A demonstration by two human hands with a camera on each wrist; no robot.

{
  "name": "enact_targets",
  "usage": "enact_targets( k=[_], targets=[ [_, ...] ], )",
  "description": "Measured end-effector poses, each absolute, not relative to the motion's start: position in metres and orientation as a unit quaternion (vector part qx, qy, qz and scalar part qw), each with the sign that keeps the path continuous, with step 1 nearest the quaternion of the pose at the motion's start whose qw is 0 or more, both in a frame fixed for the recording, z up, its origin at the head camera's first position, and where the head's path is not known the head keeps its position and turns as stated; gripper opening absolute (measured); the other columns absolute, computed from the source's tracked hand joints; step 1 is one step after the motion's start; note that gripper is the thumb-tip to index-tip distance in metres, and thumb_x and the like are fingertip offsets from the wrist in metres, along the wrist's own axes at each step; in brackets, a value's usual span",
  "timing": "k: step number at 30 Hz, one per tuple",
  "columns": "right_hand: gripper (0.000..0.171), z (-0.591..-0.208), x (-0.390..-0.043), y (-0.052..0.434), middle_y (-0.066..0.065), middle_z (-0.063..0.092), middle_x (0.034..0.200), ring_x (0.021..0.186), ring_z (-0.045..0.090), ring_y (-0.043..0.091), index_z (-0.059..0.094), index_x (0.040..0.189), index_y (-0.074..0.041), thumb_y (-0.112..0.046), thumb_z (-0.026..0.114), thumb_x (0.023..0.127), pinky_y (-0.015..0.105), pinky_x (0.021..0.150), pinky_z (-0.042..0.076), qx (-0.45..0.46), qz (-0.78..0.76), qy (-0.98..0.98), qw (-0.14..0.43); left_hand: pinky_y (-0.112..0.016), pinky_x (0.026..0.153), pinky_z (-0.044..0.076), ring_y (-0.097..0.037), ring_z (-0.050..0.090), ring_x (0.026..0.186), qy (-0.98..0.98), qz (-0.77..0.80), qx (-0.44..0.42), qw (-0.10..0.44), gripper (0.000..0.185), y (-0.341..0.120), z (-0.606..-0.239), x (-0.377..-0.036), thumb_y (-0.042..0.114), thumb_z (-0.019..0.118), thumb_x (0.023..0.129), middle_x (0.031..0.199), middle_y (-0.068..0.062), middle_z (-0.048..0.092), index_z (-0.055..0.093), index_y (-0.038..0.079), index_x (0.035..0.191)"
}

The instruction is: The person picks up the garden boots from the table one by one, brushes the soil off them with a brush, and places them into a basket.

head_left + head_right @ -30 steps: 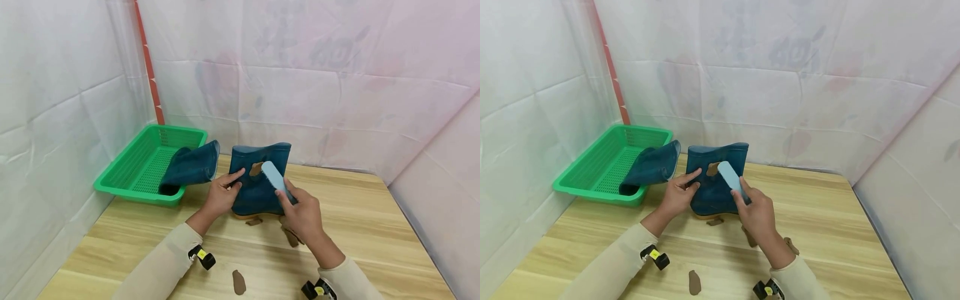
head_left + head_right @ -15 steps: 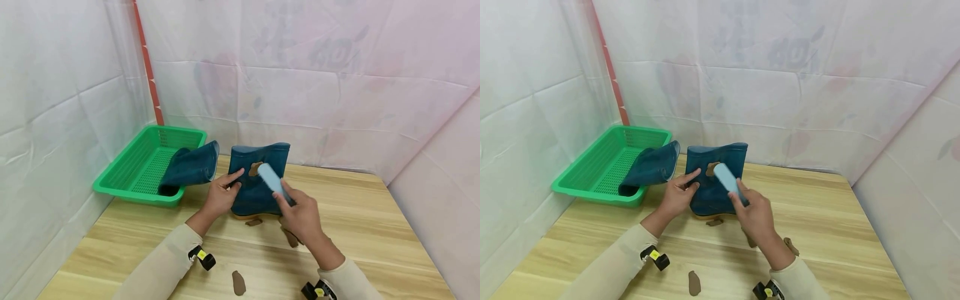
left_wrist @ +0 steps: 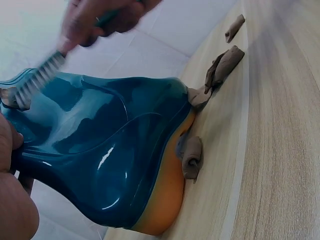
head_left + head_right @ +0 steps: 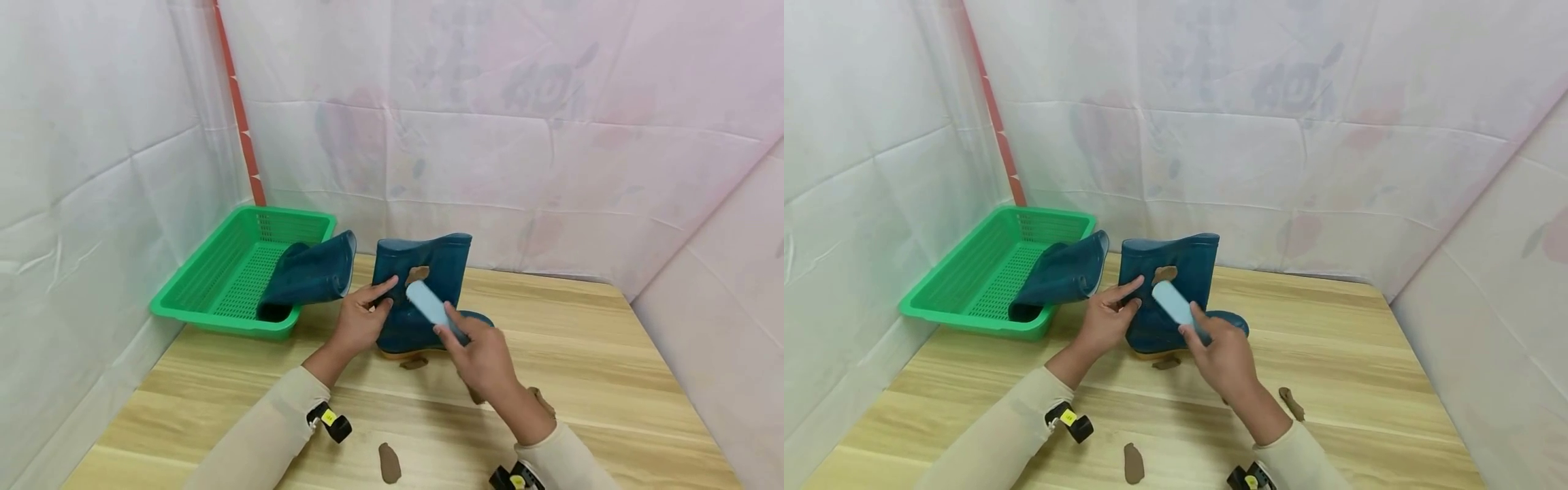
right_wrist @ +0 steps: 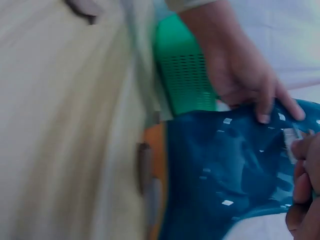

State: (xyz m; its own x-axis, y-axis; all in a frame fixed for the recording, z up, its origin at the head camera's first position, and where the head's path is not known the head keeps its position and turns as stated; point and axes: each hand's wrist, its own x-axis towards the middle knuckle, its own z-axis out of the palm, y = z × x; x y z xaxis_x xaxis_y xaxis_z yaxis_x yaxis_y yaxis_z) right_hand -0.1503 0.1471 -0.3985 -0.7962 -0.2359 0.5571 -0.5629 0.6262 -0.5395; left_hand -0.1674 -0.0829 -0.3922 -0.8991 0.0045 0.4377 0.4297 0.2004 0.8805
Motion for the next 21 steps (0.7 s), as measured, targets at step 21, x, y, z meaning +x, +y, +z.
enact_targets(
  k=[21],
  targets=[
    [0.047, -0.381, -0.159, 0.149, 0.023, 0.073, 0.106, 0.065, 0.066, 0.022, 0.063, 0.137, -0.002, -0.019, 0.076, 0.095, 0.027, 0.049, 0.047, 0.166, 0.405, -0.87, 0.227, -0.03, 0.06, 0.035, -0.015, 0.037, 0.062, -0.749, -0.613, -0.166, 0.188, 0.04, -0.083, -0.391, -0.166, -0.016, 0.061, 0.094, 0.077, -0.016, 0.056, 0.067, -0.001, 0.131]
  ],
)
